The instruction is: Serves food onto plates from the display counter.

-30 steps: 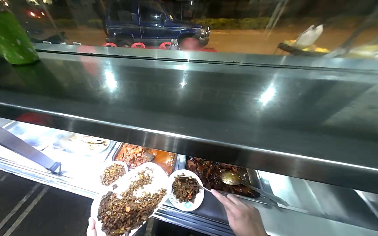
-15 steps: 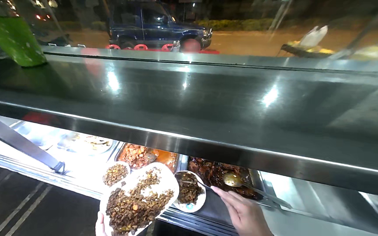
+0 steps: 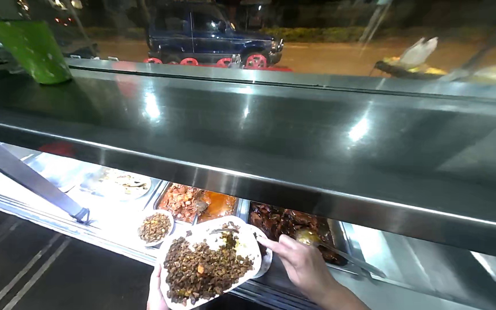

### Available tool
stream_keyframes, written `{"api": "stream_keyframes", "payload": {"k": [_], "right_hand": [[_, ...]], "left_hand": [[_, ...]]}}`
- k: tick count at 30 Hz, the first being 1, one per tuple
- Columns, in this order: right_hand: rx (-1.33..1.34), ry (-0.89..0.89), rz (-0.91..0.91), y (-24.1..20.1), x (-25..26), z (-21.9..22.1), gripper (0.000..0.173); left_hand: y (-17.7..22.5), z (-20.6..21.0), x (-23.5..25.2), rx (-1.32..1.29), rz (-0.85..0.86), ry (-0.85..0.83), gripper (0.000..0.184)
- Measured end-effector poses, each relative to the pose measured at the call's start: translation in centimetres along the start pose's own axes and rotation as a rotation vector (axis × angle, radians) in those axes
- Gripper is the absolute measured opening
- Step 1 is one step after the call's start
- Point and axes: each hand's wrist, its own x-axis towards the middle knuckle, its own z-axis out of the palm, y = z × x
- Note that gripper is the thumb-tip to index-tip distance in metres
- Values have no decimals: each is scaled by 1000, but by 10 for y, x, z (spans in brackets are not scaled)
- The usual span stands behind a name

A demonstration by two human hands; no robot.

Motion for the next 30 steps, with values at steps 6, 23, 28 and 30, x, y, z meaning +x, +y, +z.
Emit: {"api": "stream_keyframes", "payload": {"k": [6,23,28,30], "right_hand": [[32,-54,-67,-5,-8,8,38],[567,-482,699,-50,-7,-16,39],[779,-467,863,-31,1,-16,32],[849,-471,964,-26,3,-21,30]], "left_hand": [[-5,13,2,11,-5,9,61],[-16,34,-3,167,44,144,57],[-15,34,-2,142,33,174,55],[-14,32,-3,127,43,174,56]]}}
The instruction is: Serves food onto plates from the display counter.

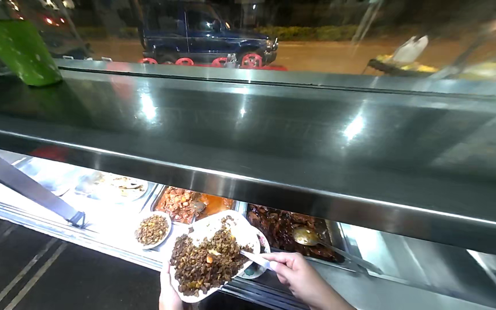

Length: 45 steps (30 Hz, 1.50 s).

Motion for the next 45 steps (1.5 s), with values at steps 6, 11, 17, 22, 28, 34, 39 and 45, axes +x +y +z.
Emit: {"api": "stream_keyframes", "payload": {"k": [6,11,17,22,28,34,39,45], "right_hand": [[29,50,1,-2,-3,-21,30],[-226,215,-152,17,-7,-36,33],[-739,379,-311,43,-16,-10,38],[-987,648,-673,63,-3,-3,46],[-1004,726,-708,66,-7,-10,45],[-1015,676,-707,75,-14,-14,47],[-983,623,-700,69,-25,-13,45],[-850,534,-605,67,-34,-12,43]], "left_hand": [[1,-19,8,-24,49,-16,54],[16,-36,9,-43,137,18,53],[25,-58,17,-57,212,20,49],[24,-62,19,-107,235,6,51],[31,-61,13,-101,254,44,48],[28,-67,16,-75,244,34,50],[31,-69,15,-60,275,61,45],[31,-68,16,-69,258,38,45]]}}
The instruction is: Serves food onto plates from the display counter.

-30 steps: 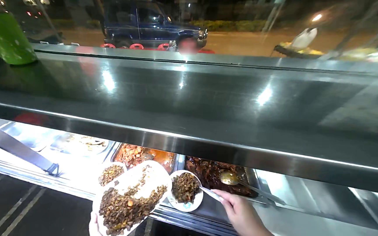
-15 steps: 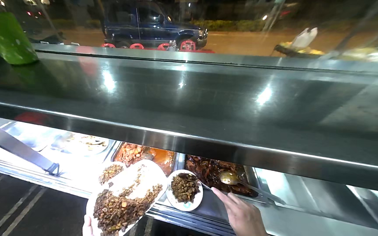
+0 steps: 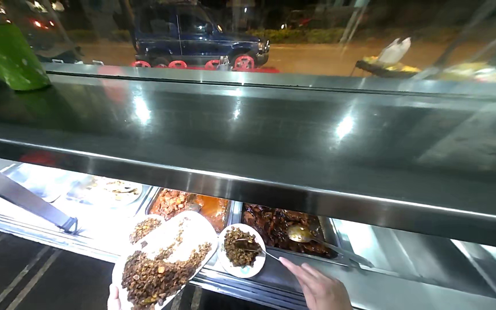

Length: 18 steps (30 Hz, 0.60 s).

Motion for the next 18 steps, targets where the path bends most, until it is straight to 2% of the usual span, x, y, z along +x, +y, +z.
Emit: {"api": "stream_keyframes", "payload": {"k": [3,5,8,12,15,18], "right_hand": [[256,-41,107,-1,7,-11,36],[365,-32,89,-4,17,-11,35],[384,29,-47,-20,38,0,35],[311,108,-325,-38,70,33,31],[256,-27,-417,-45,87,40,30],[376,-169,-362,-48,97,37,27]], "left_hand": [[-2,0,2,0,-25,1,45],[-4,0,2,-1,-68,-30,49],[-5,8,-1,-45,-160,-92,57],[-2,17,-3,-99,-280,-179,63],[1,19,-2,-118,-321,-215,64],[7,14,2,-133,-327,-221,64]]}}
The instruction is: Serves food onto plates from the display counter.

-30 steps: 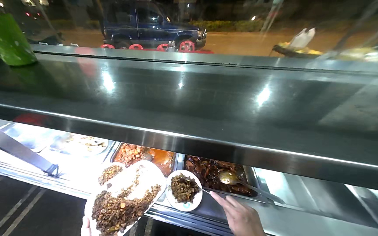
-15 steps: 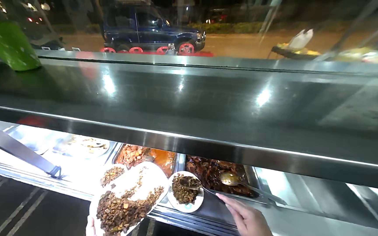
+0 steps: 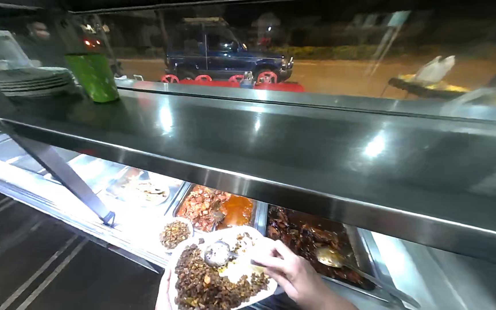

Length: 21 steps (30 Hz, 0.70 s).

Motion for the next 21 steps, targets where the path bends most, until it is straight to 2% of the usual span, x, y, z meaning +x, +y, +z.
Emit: {"api": "stream_keyframes", "payload": {"k": [2,5,7,9,11,14,16,19,21], "right_hand": [[179,81,70,1,5,1,26],[531,93,404,-17,11,-6,55],[773,18,612,-35,18,-8,53],[971,-68,694,-42,22,3,43],[1097,-93,757,-47,33,19,30],[1147,44,835,-60,58,42,16],[1148,120,811,-68,75,53,19],[1149,179,725,-74,103,65,21],[1149,230,710,-79,128,68,22]], "left_hand": [[7,-5,3,-4,2,4,64],[22,-15,10,-23,19,16,61],[35,-18,15,-33,43,36,58],[49,-20,22,-8,46,64,54],[63,-22,34,41,25,85,50],[82,-30,56,51,8,-11,50],[98,-35,74,50,-8,-37,51],[125,-32,102,59,-67,49,54],[144,-25,123,66,-87,38,56]]}}
